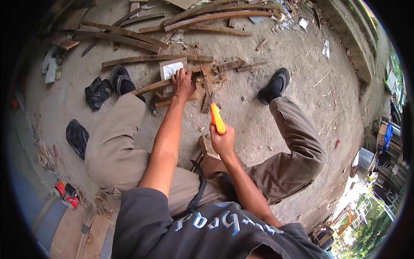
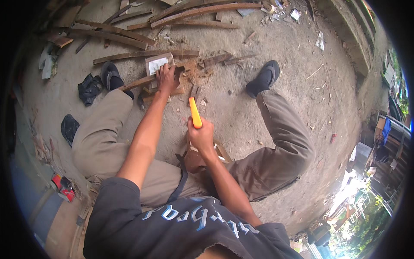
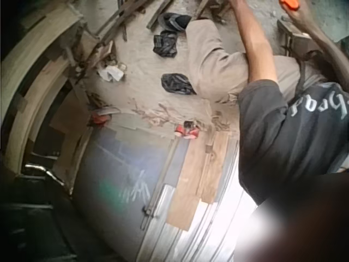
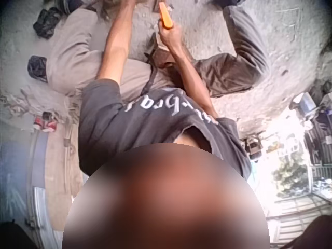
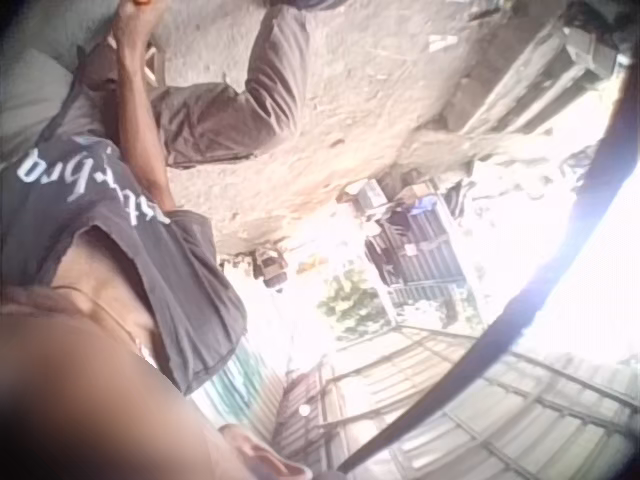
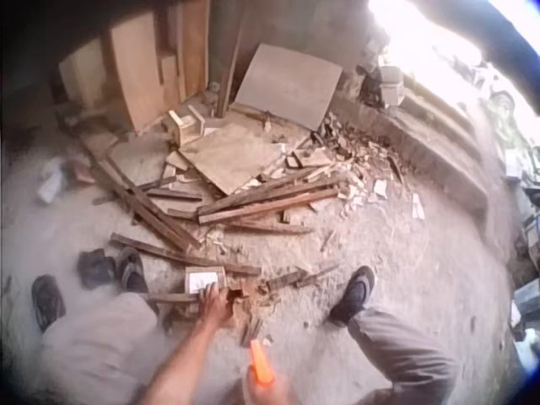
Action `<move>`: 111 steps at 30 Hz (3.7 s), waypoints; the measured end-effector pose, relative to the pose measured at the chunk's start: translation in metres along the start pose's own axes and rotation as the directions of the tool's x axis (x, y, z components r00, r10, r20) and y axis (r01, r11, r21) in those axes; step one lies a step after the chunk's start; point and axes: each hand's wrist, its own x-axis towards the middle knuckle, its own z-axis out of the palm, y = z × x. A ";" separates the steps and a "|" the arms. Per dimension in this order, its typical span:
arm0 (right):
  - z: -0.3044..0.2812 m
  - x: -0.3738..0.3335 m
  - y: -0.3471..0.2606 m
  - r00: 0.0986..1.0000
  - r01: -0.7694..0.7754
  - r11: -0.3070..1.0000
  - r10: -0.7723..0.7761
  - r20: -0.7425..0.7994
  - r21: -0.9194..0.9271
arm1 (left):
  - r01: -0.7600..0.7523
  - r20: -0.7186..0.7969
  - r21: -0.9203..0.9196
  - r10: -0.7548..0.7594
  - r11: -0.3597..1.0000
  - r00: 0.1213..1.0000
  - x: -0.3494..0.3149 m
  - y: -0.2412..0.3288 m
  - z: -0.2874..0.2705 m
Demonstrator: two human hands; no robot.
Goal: The person sits on the floor and uses a hand saw to cut a small wooden stick placed on a block. They repeatedly saw the wood, pause to inspect the cut, and continue sawing until the piece is separated.
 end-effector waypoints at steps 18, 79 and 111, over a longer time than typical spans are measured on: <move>-0.043 -0.083 -0.002 1.000 0.028 0.998 -0.028 -0.003 0.050 | 0.023 -0.047 0.002 -0.023 1.000 0.999 -0.005 0.000 0.006; 0.050 -0.031 0.055 0.908 0.418 0.908 -0.417 -0.033 0.020 | 0.278 0.283 -0.085 -0.244 0.957 0.927 -0.121 -0.021 -0.090; 0.040 -0.011 0.036 0.827 0.560 0.817 -0.541 0.156 -0.136 | 0.161 -0.179 -0.326 -0.228 0.932 0.957 0.021 -0.054 -0.011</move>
